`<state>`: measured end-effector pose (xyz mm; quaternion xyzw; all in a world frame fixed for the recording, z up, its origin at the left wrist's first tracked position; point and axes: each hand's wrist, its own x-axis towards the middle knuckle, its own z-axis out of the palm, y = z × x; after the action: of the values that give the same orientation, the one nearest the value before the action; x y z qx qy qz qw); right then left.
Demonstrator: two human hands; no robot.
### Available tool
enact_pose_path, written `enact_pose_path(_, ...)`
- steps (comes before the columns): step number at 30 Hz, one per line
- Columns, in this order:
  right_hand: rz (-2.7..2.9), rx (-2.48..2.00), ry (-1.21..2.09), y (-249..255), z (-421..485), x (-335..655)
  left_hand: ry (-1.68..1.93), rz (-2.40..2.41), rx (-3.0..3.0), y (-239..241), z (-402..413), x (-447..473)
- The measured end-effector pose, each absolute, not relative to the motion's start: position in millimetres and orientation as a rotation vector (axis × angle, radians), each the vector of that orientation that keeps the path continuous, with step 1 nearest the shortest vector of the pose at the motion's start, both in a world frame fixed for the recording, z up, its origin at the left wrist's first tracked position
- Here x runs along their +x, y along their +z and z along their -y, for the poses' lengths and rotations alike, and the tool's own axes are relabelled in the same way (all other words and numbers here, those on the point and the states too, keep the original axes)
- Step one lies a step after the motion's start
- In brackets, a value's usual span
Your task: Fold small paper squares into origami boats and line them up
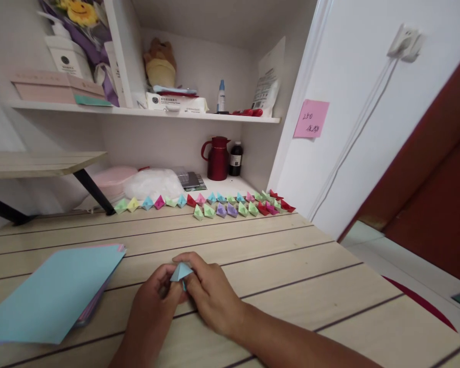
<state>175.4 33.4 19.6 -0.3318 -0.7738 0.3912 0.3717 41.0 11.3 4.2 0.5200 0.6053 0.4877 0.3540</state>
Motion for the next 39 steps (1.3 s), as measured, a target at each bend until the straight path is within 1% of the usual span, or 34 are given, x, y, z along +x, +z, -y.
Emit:
enact_pose_path(3,2.014,-0.914,0.963,20,-33,175,1.275,-1.621,1.365,-1,-15,40)
enact_pose_path(8,2.146,-1.199,0.542,23,-35,179,1.25,-1.785,1.426,3,-14,36)
enact_pose_path(10,2.168,-1.179,0.416,23,-37,182,1.216,-1.795,1.45,7,-13,35)
enact_pose_path(12,2.172,-1.045,0.392,22,-38,182,1.189,-1.783,1.484,10,-12,33)
enact_pose_path(15,2.126,-0.841,0.551,19,-39,181,1.15,-1.715,1.491,11,-12,31)
enact_pose_path(21,1.754,-0.813,1.187,19,-46,179,1.094,-1.408,1.36,17,-11,29)
enact_pose_path(26,1.45,-0.718,1.524,17,-50,179,1.064,-1.375,1.291,19,-15,26)
enact_pose_path(32,1.298,-0.724,1.654,13,-51,180,1.111,-1.461,1.312,17,-15,29)
enact_pose_path(39,1.329,-0.74,1.688,18,-49,181,1.03,-1.843,1.581,7,-12,32)
